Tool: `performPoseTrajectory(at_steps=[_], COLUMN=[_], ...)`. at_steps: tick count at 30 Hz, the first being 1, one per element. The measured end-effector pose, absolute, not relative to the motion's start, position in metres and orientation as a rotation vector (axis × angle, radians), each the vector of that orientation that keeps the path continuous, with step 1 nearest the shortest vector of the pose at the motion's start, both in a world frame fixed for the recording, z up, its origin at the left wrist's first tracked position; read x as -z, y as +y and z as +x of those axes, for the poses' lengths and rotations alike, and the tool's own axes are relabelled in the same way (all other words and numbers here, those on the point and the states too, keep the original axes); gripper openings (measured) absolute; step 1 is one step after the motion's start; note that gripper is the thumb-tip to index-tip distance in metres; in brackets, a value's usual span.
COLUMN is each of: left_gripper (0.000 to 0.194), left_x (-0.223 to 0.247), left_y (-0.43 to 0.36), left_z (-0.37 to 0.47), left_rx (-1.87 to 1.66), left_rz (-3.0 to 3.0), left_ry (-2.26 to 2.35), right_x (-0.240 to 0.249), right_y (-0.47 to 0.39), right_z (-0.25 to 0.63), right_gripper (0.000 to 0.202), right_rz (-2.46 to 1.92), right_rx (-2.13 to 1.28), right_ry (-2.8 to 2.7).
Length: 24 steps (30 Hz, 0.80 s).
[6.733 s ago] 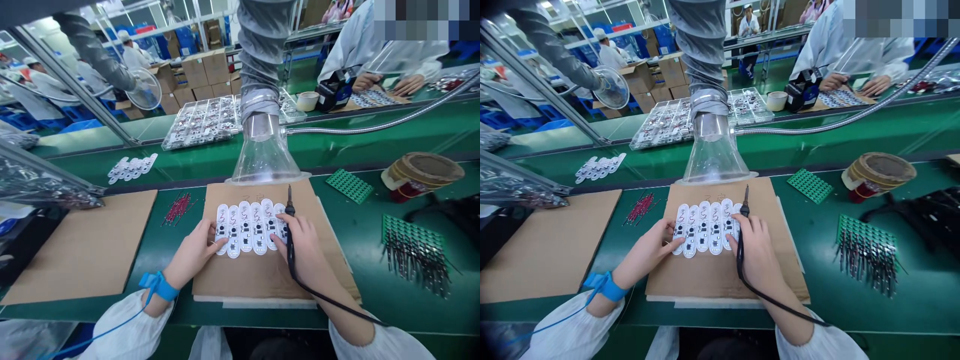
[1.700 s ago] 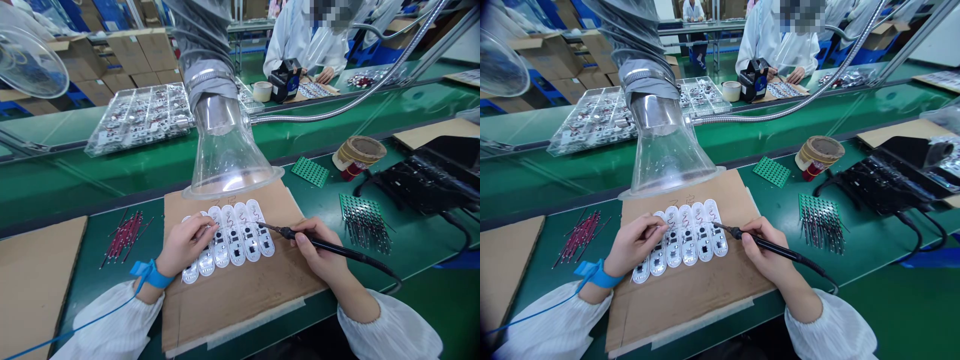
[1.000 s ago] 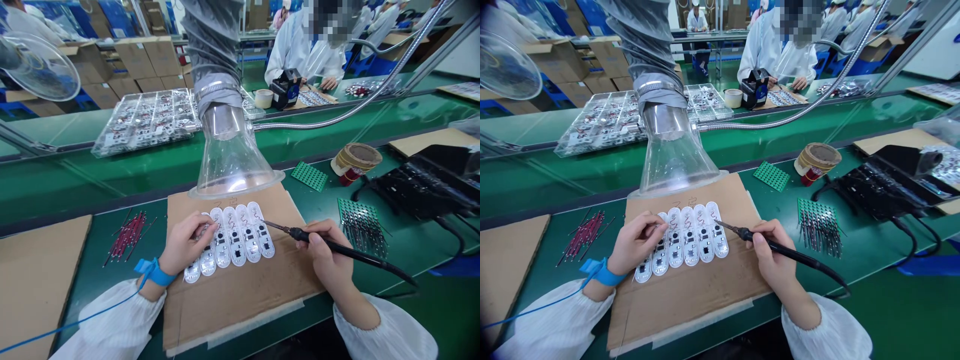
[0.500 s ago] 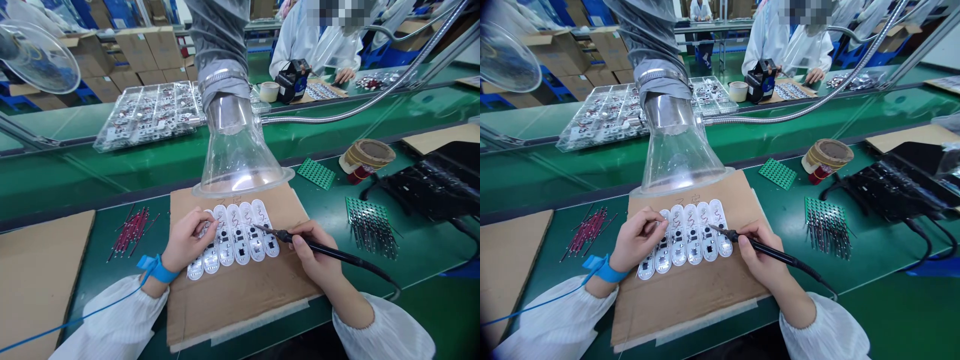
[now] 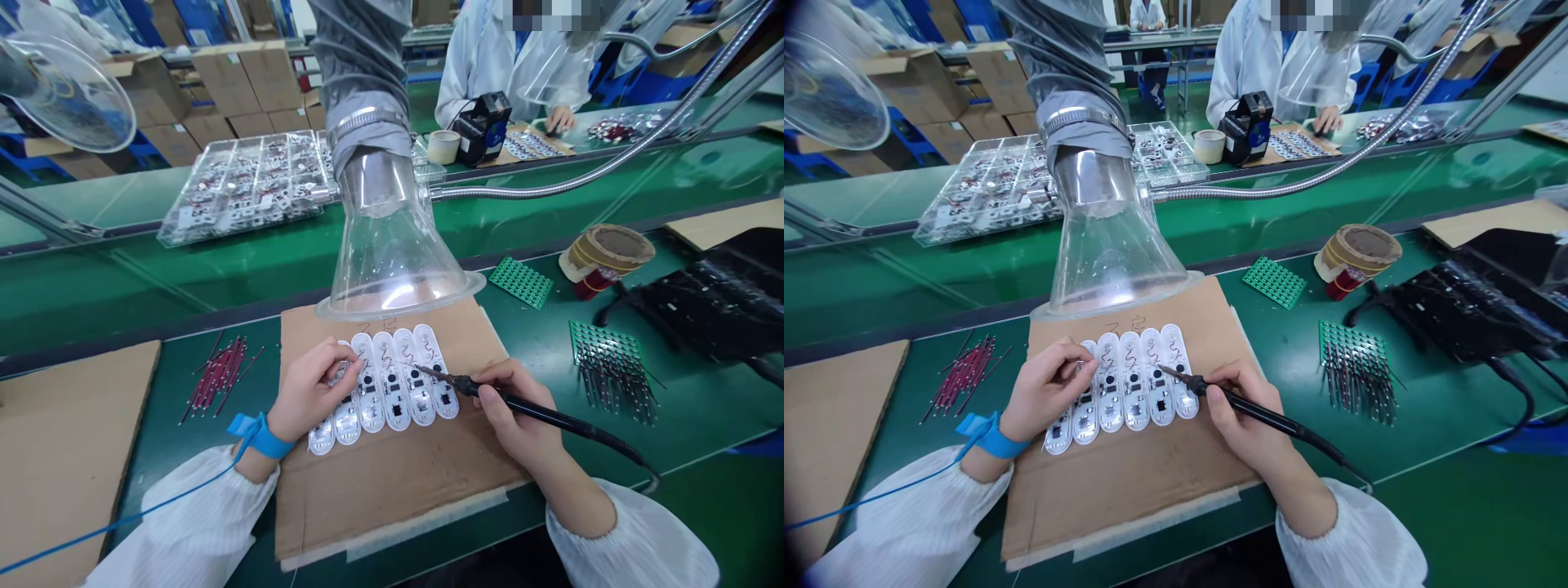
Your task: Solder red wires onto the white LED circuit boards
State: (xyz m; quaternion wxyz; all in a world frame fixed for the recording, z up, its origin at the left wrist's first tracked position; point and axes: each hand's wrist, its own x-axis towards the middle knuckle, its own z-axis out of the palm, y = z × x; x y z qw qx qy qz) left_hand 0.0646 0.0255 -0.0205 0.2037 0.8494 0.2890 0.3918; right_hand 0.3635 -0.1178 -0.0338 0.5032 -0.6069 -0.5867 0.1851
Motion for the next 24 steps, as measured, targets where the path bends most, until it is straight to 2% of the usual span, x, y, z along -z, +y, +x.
performPoseTrajectory(at_steps=[7,13,19,24], left_gripper=[0.011,0.01,0.01,0.01], left_x=[0.0191,0.0187,0.0203,0.0225], left_y=[0.024,0.0245,0.026,0.0267], left_z=[0.0642,0.0645,0.064,0.0652], left_rx=[-1.143,-1.137,-1.121,-1.063], left_rz=[2.341,2.336,2.377,2.375], left_ry=[0.873,0.884,0.84,0.829], right_x=[0.0344,0.0355,0.039,0.0357], right_y=[-0.1174,-0.1173,-0.1162,-0.1159], right_z=[0.3622,0.3625,0.3648,0.3646], right_gripper=[0.029,0.03,0.022,0.026], right_rz=[-1.396,-1.436,-1.444,-1.469], right_rx=[-0.486,-0.552,-0.573,-0.576], right_ry=[-1.286,-1.376,-1.449,-1.468])
